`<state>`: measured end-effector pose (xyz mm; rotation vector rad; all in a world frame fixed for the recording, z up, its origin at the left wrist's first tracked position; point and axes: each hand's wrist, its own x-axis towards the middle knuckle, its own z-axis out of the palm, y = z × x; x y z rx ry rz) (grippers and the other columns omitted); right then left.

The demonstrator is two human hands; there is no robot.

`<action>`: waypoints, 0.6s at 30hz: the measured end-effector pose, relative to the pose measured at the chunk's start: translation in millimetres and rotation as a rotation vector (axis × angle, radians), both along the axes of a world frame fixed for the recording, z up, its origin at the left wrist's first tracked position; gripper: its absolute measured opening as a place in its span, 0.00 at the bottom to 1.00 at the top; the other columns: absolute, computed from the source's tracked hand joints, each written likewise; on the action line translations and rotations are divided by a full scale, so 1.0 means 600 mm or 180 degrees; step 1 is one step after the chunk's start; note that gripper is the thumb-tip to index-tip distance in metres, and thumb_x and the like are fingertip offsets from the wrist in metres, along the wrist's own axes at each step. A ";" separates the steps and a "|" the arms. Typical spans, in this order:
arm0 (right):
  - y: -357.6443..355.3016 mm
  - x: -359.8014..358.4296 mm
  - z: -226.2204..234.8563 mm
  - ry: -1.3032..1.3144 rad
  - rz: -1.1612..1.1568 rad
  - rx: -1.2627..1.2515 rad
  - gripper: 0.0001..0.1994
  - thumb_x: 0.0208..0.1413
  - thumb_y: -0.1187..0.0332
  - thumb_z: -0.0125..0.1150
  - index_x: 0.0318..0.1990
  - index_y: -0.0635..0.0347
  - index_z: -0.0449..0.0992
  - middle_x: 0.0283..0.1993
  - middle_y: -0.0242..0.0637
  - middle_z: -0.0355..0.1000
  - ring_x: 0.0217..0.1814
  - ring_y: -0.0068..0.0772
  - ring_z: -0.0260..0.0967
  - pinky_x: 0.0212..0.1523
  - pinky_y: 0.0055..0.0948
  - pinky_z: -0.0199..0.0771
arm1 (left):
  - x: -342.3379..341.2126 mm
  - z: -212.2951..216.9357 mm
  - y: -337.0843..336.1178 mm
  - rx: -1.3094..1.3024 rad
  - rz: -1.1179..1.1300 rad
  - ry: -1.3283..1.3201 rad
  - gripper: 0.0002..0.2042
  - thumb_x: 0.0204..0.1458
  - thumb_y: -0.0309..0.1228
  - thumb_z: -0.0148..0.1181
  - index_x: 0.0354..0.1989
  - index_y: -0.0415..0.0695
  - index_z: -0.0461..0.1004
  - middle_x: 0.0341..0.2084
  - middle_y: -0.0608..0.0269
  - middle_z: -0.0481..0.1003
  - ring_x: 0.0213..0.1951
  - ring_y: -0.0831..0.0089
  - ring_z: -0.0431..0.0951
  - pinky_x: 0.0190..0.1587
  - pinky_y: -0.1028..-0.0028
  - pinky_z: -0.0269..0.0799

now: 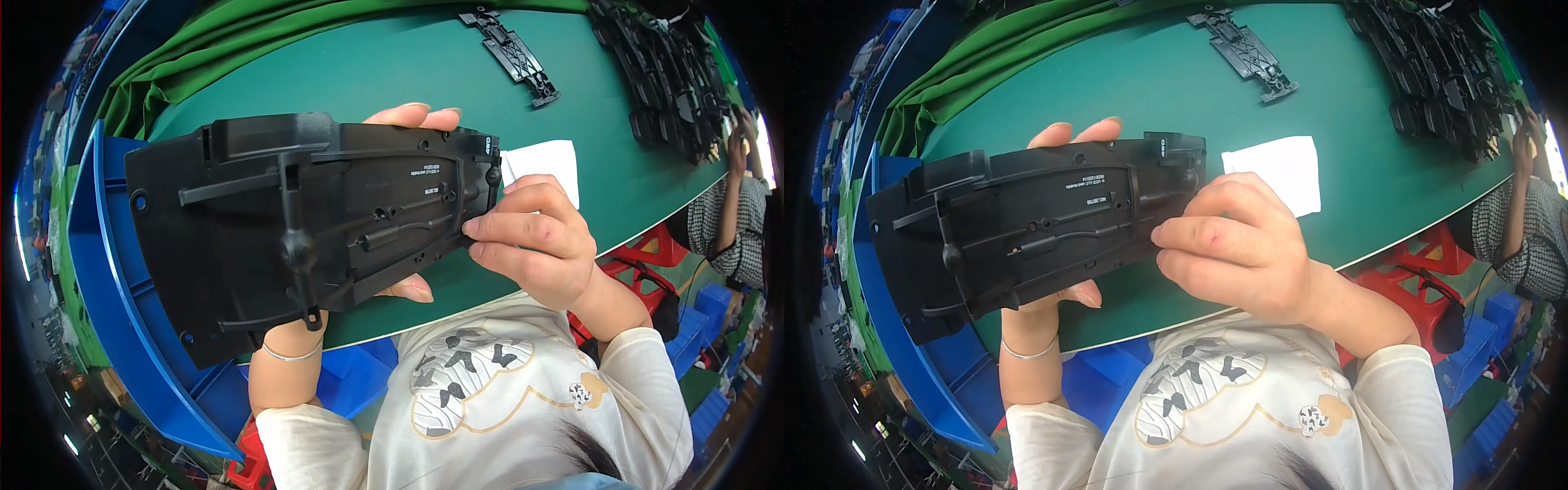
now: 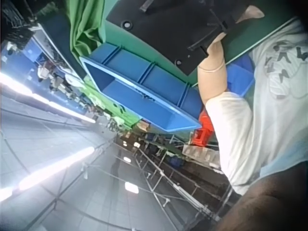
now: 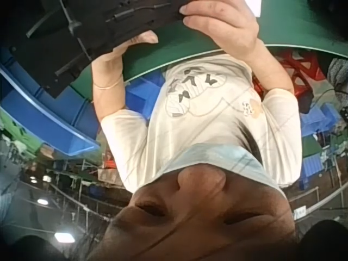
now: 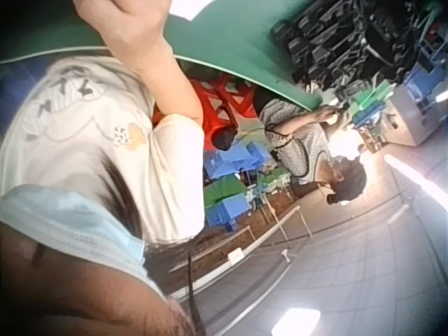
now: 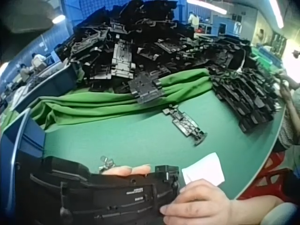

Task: Assembling small plastic parts onto a toy car chassis in a factory setting.

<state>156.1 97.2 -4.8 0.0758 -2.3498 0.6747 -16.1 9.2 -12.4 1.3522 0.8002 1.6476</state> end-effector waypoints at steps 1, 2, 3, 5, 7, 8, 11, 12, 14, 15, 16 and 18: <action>0.002 -0.001 -0.008 0.0156 -0.0096 0.0032 0.09 0.26 0.74 0.57 0.23 0.60 0.71 0.32 0.34 0.68 0.29 0.30 0.62 0.29 0.27 0.63 | 0.002 -0.005 0.005 -0.0003 -0.0021 -0.0023 0.47 0.19 0.33 0.73 0.53 0.40 0.51 0.50 0.50 0.57 0.50 0.65 0.61 0.49 0.68 0.62; 0.005 0.000 -0.014 0.0311 -0.0192 0.0068 0.10 0.21 0.72 0.56 0.20 0.61 0.71 0.30 0.34 0.68 0.27 0.29 0.62 0.25 0.25 0.62 | 0.002 -0.010 0.010 0.0008 -0.0058 -0.0046 0.47 0.19 0.33 0.73 0.53 0.40 0.51 0.50 0.50 0.57 0.50 0.65 0.61 0.49 0.68 0.62; 0.008 0.003 -0.018 0.0287 -0.0232 0.0084 0.10 0.21 0.72 0.56 0.20 0.61 0.71 0.30 0.34 0.68 0.27 0.29 0.62 0.25 0.25 0.62 | 0.002 -0.015 0.015 0.0038 -0.0052 0.0146 0.48 0.18 0.36 0.73 0.53 0.39 0.50 0.50 0.45 0.56 0.50 0.63 0.61 0.49 0.67 0.61; 0.012 0.007 -0.016 0.0195 -0.0249 0.0098 0.10 0.23 0.73 0.57 0.22 0.61 0.72 0.31 0.34 0.69 0.27 0.30 0.62 0.26 0.26 0.63 | 0.003 -0.012 0.017 0.0049 -0.0037 0.0365 0.50 0.18 0.40 0.72 0.53 0.38 0.49 0.49 0.39 0.56 0.50 0.60 0.61 0.50 0.66 0.61; 0.009 0.000 -0.005 0.0185 -0.0268 -0.0096 0.11 0.25 0.75 0.57 0.25 0.61 0.72 0.32 0.35 0.69 0.28 0.31 0.63 0.27 0.26 0.63 | 0.001 0.005 0.002 -0.0008 0.0321 0.0600 0.50 0.17 0.41 0.72 0.53 0.38 0.49 0.49 0.39 0.56 0.50 0.60 0.61 0.50 0.66 0.61; 0.008 -0.002 -0.001 0.0143 -0.0322 -0.0277 0.12 0.27 0.77 0.57 0.27 0.62 0.72 0.32 0.36 0.69 0.28 0.32 0.63 0.28 0.27 0.63 | 0.000 0.011 -0.004 -0.0022 0.0345 0.0627 0.50 0.17 0.41 0.72 0.53 0.38 0.49 0.49 0.39 0.56 0.50 0.60 0.61 0.50 0.66 0.61; -0.007 0.011 0.002 0.0278 -0.0879 -0.1195 0.10 0.38 0.83 0.53 0.32 0.64 0.69 0.30 0.39 0.67 0.28 0.33 0.63 0.29 0.24 0.63 | 0.003 0.013 -0.007 0.0144 0.0513 0.0830 0.51 0.17 0.40 0.72 0.53 0.38 0.48 0.50 0.40 0.55 0.51 0.59 0.60 0.50 0.66 0.60; -0.008 0.014 0.004 0.0276 -0.0923 -0.1369 0.06 0.41 0.80 0.54 0.30 0.65 0.68 0.27 0.38 0.65 0.26 0.31 0.62 0.26 0.21 0.62 | 0.008 0.010 -0.004 0.0132 0.0579 0.0603 0.48 0.18 0.34 0.73 0.53 0.40 0.50 0.50 0.43 0.56 0.50 0.61 0.61 0.49 0.68 0.62; -0.014 0.020 0.000 -0.0112 -0.0794 -0.2043 0.05 0.42 0.77 0.55 0.28 0.65 0.67 0.26 0.37 0.64 0.24 0.28 0.61 0.25 0.19 0.61 | 0.014 0.000 0.004 0.0124 0.0616 0.0357 0.46 0.18 0.28 0.73 0.52 0.41 0.52 0.50 0.47 0.56 0.49 0.63 0.62 0.47 0.70 0.64; -0.020 0.014 -0.001 -0.0211 -0.0857 -0.2329 0.05 0.42 0.75 0.56 0.27 0.65 0.67 0.23 0.35 0.62 0.22 0.26 0.60 0.23 0.20 0.61 | 0.014 0.001 0.005 0.0183 0.0599 0.0413 0.46 0.18 0.27 0.73 0.52 0.41 0.52 0.50 0.46 0.56 0.49 0.62 0.62 0.47 0.70 0.64; -0.021 0.010 0.000 -0.0323 -0.0860 -0.2260 0.04 0.42 0.75 0.56 0.25 0.64 0.67 0.22 0.35 0.62 0.21 0.26 0.60 0.23 0.20 0.60 | 0.014 0.001 0.006 0.0243 0.0584 0.0467 0.45 0.18 0.27 0.73 0.52 0.40 0.52 0.50 0.45 0.56 0.49 0.61 0.62 0.47 0.70 0.64; -0.023 0.000 -0.001 -0.0418 -0.0940 -0.2142 0.04 0.42 0.74 0.55 0.22 0.63 0.67 0.19 0.34 0.61 0.20 0.27 0.59 0.22 0.22 0.58 | 0.007 0.000 0.004 0.0241 0.0507 0.0683 0.48 0.17 0.31 0.73 0.53 0.42 0.50 0.50 0.42 0.54 0.50 0.59 0.61 0.47 0.67 0.64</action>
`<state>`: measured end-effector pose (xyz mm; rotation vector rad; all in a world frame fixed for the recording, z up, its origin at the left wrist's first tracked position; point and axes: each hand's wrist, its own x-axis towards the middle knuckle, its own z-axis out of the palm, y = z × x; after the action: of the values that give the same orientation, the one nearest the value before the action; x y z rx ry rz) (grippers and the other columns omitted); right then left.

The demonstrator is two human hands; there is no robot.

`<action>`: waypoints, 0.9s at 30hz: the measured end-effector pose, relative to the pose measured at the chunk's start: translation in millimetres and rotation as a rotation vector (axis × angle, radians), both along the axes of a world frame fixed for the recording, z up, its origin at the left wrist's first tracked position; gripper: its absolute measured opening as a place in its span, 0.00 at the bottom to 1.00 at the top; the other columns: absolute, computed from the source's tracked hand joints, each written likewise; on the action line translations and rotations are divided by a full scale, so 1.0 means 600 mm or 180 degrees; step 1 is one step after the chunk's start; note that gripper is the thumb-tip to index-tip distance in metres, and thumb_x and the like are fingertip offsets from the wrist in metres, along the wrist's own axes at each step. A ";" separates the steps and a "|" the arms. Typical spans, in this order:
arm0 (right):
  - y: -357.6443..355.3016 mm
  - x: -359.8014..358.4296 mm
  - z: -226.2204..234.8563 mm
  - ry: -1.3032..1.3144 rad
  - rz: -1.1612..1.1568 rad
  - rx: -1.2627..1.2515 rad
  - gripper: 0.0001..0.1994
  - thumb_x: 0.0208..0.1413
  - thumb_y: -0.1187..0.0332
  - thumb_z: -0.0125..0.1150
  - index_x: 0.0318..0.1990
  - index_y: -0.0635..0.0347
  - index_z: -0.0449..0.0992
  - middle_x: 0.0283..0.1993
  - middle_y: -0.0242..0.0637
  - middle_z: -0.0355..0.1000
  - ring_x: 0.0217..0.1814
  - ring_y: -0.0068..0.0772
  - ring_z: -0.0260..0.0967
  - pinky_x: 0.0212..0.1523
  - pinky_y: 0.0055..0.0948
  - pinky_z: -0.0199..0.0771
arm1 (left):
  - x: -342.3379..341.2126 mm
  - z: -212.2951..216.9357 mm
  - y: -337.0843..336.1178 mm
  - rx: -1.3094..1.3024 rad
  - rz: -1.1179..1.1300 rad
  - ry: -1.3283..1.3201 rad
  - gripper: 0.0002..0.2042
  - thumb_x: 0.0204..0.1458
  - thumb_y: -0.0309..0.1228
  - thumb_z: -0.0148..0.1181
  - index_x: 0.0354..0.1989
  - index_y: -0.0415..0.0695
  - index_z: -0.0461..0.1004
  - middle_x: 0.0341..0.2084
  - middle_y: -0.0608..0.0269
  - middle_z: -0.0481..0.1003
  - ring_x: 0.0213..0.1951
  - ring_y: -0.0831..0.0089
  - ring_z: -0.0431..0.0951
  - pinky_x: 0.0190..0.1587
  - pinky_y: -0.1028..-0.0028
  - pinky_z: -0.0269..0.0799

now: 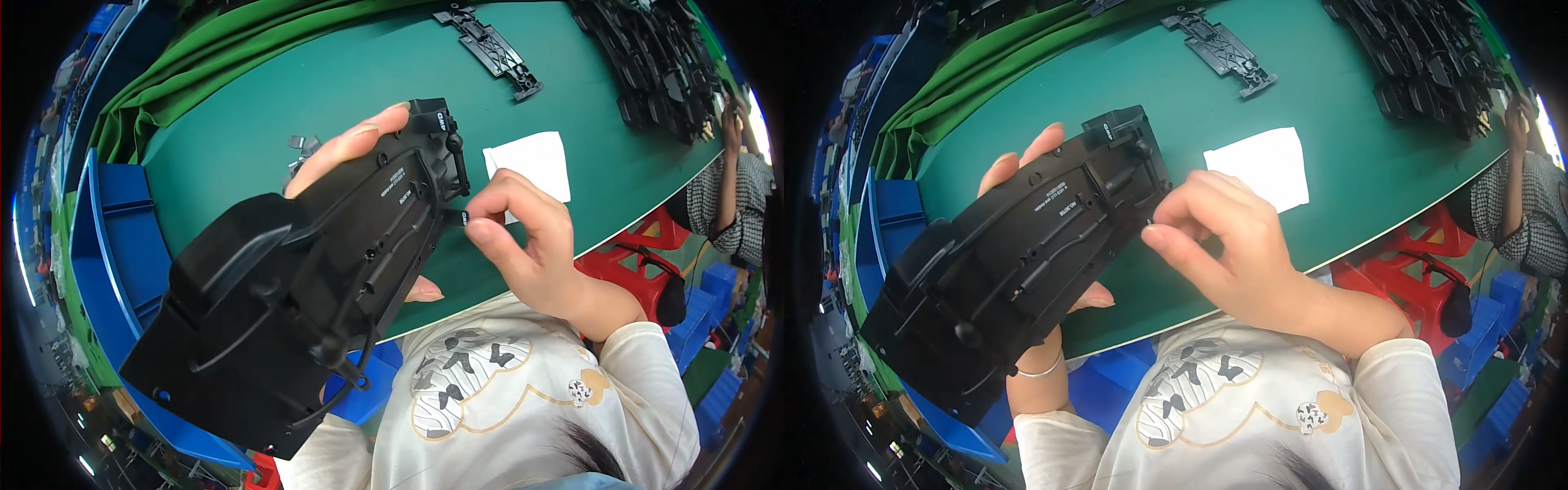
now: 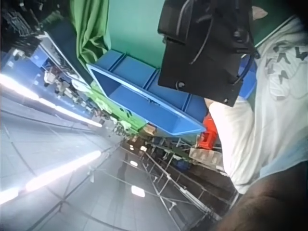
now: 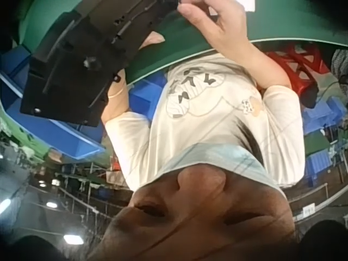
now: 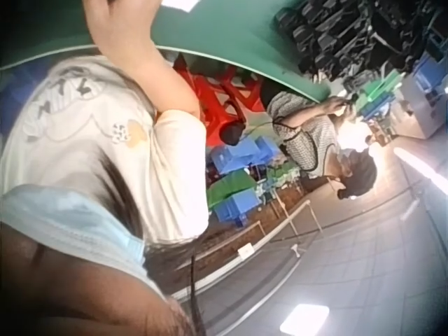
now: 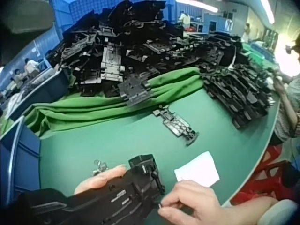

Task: Assembling small plastic parts onto a toy car chassis in a factory setting.

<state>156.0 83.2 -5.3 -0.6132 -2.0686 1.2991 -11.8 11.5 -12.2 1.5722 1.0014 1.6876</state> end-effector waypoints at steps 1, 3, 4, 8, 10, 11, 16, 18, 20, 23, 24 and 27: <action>-0.001 -0.003 0.000 0.0004 -0.0001 0.0000 0.04 0.42 0.74 0.55 0.22 0.63 0.67 0.19 0.34 0.61 0.20 0.27 0.59 0.22 0.22 0.58 | -0.003 0.000 -0.001 -0.0023 -0.0055 0.0212 0.50 0.17 0.35 0.73 0.54 0.44 0.48 0.51 0.39 0.53 0.51 0.57 0.60 0.48 0.64 0.63; 0.000 -0.008 -0.001 -0.0099 -0.0054 -0.0001 0.04 0.41 0.75 0.55 0.21 0.63 0.67 0.18 0.33 0.62 0.19 0.27 0.59 0.23 0.23 0.58 | -0.003 0.001 -0.002 -0.0048 -0.0053 0.0220 0.50 0.16 0.35 0.73 0.54 0.44 0.48 0.51 0.39 0.53 0.51 0.57 0.60 0.48 0.64 0.63; 0.002 -0.010 -0.001 -0.0104 -0.0049 -0.0003 0.04 0.41 0.75 0.55 0.21 0.63 0.67 0.18 0.33 0.62 0.19 0.27 0.59 0.23 0.23 0.58 | -0.003 0.001 -0.002 -0.0073 -0.0050 0.0225 0.50 0.16 0.35 0.73 0.54 0.44 0.48 0.51 0.40 0.53 0.51 0.57 0.60 0.48 0.65 0.63; 0.006 -0.012 0.004 -0.0214 0.0066 -0.0114 0.04 0.40 0.76 0.54 0.20 0.63 0.66 0.17 0.33 0.62 0.19 0.27 0.59 0.23 0.23 0.57 | 0.001 0.005 -0.008 -0.0232 -0.0055 0.0108 0.50 0.16 0.35 0.73 0.54 0.44 0.49 0.51 0.40 0.53 0.51 0.57 0.60 0.48 0.65 0.63; 0.008 -0.013 0.006 -0.0256 0.0114 -0.0197 0.04 0.40 0.76 0.54 0.19 0.63 0.66 0.17 0.33 0.62 0.18 0.27 0.59 0.23 0.23 0.57 | 0.002 0.003 -0.007 -0.0203 -0.0109 0.0032 0.50 0.15 0.36 0.73 0.54 0.45 0.49 0.51 0.41 0.53 0.51 0.57 0.60 0.49 0.65 0.63; 0.008 -0.013 0.007 -0.0263 0.0144 -0.0226 0.04 0.40 0.76 0.54 0.19 0.63 0.65 0.17 0.33 0.62 0.18 0.26 0.59 0.23 0.23 0.58 | 0.002 0.003 -0.007 -0.0205 -0.0107 0.0030 0.50 0.15 0.36 0.73 0.54 0.45 0.49 0.51 0.41 0.53 0.51 0.57 0.60 0.49 0.65 0.63; 0.010 -0.013 0.007 -0.0271 0.0156 -0.0222 0.04 0.40 0.77 0.54 0.20 0.64 0.65 0.17 0.34 0.62 0.18 0.26 0.59 0.22 0.22 0.58 | 0.003 -0.002 -0.005 -0.0175 -0.0018 0.0062 0.51 0.16 0.37 0.73 0.54 0.44 0.48 0.51 0.41 0.53 0.51 0.59 0.60 0.49 0.65 0.62; 0.011 -0.014 0.007 -0.0237 0.0184 -0.0213 0.04 0.40 0.77 0.55 0.20 0.65 0.65 0.17 0.34 0.62 0.19 0.26 0.59 0.22 0.21 0.59 | 0.004 0.000 -0.007 -0.0204 0.0017 0.0104 0.51 0.16 0.37 0.73 0.54 0.44 0.48 0.51 0.41 0.53 0.51 0.59 0.61 0.49 0.65 0.62; 0.012 -0.013 0.005 -0.0246 0.0188 -0.0207 0.04 0.40 0.77 0.55 0.20 0.65 0.66 0.18 0.34 0.62 0.19 0.26 0.59 0.21 0.21 0.59 | 0.003 -0.002 -0.006 -0.0229 0.0045 0.0136 0.51 0.15 0.37 0.73 0.54 0.43 0.48 0.51 0.41 0.53 0.50 0.59 0.61 0.49 0.65 0.62; 0.013 -0.013 0.005 -0.0214 0.0214 -0.0201 0.04 0.40 0.77 0.54 0.20 0.65 0.66 0.18 0.34 0.61 0.19 0.25 0.59 0.21 0.21 0.59 | 0.002 -0.002 -0.004 -0.0170 0.0016 0.0094 0.51 0.15 0.37 0.73 0.54 0.43 0.48 0.51 0.41 0.53 0.50 0.59 0.61 0.49 0.66 0.62; 0.013 -0.014 0.005 -0.0192 0.0235 -0.0206 0.04 0.40 0.77 0.54 0.20 0.65 0.66 0.18 0.34 0.61 0.19 0.25 0.59 0.20 0.20 0.59 | 0.001 -0.001 -0.005 -0.0140 0.0025 0.0154 0.51 0.15 0.37 0.73 0.54 0.43 0.48 0.51 0.41 0.53 0.50 0.59 0.61 0.49 0.66 0.62; 0.013 -0.016 0.004 -0.0175 0.0253 -0.0165 0.04 0.40 0.77 0.54 0.20 0.66 0.66 0.18 0.34 0.61 0.19 0.25 0.59 0.20 0.20 0.59 | -0.002 -0.003 -0.006 -0.0105 0.0020 0.0190 0.51 0.15 0.38 0.73 0.54 0.43 0.48 0.51 0.41 0.53 0.50 0.60 0.61 0.49 0.66 0.62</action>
<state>146.1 91.1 -2.6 -0.6011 -2.1287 1.3991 -13.3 8.2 -13.8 1.6078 1.0599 1.6289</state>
